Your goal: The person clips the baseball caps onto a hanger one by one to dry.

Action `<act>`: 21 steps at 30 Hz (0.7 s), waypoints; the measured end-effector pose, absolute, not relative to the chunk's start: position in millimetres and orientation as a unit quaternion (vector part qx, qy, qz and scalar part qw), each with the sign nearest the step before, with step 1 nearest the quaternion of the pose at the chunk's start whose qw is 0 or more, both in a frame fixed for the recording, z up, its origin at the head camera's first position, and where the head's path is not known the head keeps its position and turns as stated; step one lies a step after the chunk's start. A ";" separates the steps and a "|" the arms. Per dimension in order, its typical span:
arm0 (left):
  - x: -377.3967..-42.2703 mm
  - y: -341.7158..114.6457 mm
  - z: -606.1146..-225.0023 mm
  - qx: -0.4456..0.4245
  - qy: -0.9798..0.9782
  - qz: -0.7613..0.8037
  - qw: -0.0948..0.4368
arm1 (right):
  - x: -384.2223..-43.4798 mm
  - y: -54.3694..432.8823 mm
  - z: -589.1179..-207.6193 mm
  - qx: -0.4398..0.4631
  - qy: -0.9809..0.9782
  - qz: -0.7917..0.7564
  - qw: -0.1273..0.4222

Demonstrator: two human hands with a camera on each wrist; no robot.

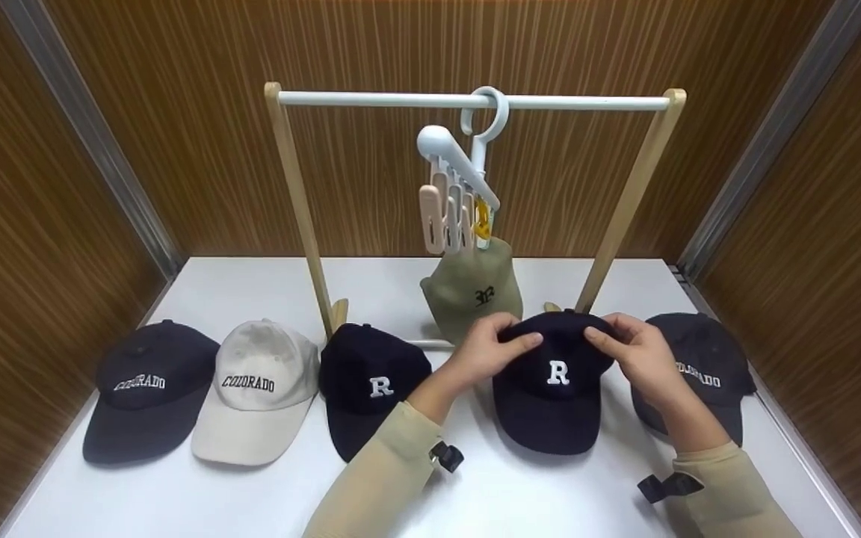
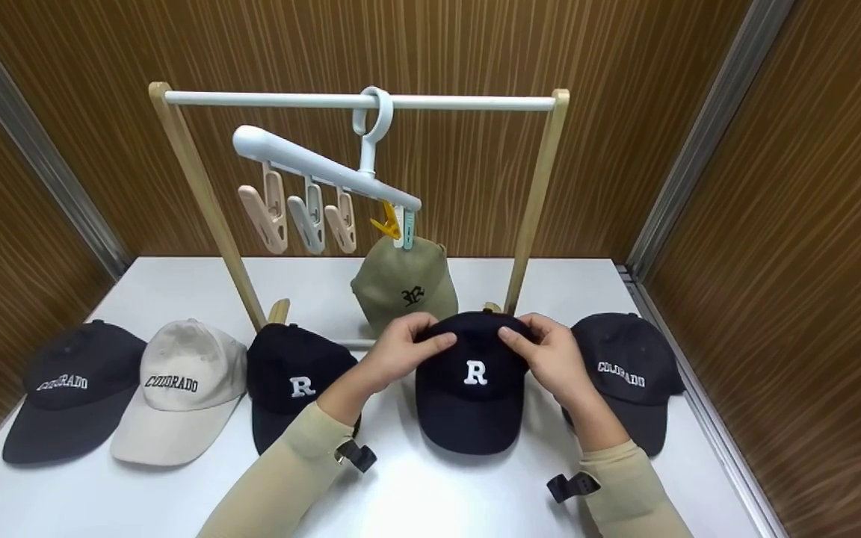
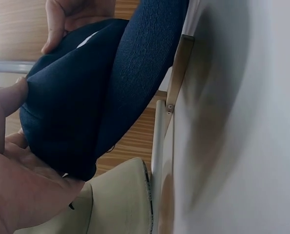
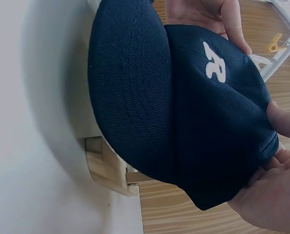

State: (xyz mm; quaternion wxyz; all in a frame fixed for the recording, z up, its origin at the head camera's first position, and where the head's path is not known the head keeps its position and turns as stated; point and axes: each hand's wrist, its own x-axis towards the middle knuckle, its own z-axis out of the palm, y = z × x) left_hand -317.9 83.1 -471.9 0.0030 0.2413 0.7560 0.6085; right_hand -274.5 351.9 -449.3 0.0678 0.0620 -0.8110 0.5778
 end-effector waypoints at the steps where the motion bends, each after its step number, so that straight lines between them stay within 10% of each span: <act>1: -317.8 81.9 -470.9 0.241 0.754 0.611 0.002 | -275.0 350.4 -448.7 0.062 -0.810 0.579 0.068; 21: -323.9 61.2 -458.7 0.240 0.746 0.622 -0.006 | -288.4 327.8 -440.8 0.067 -0.788 0.608 0.070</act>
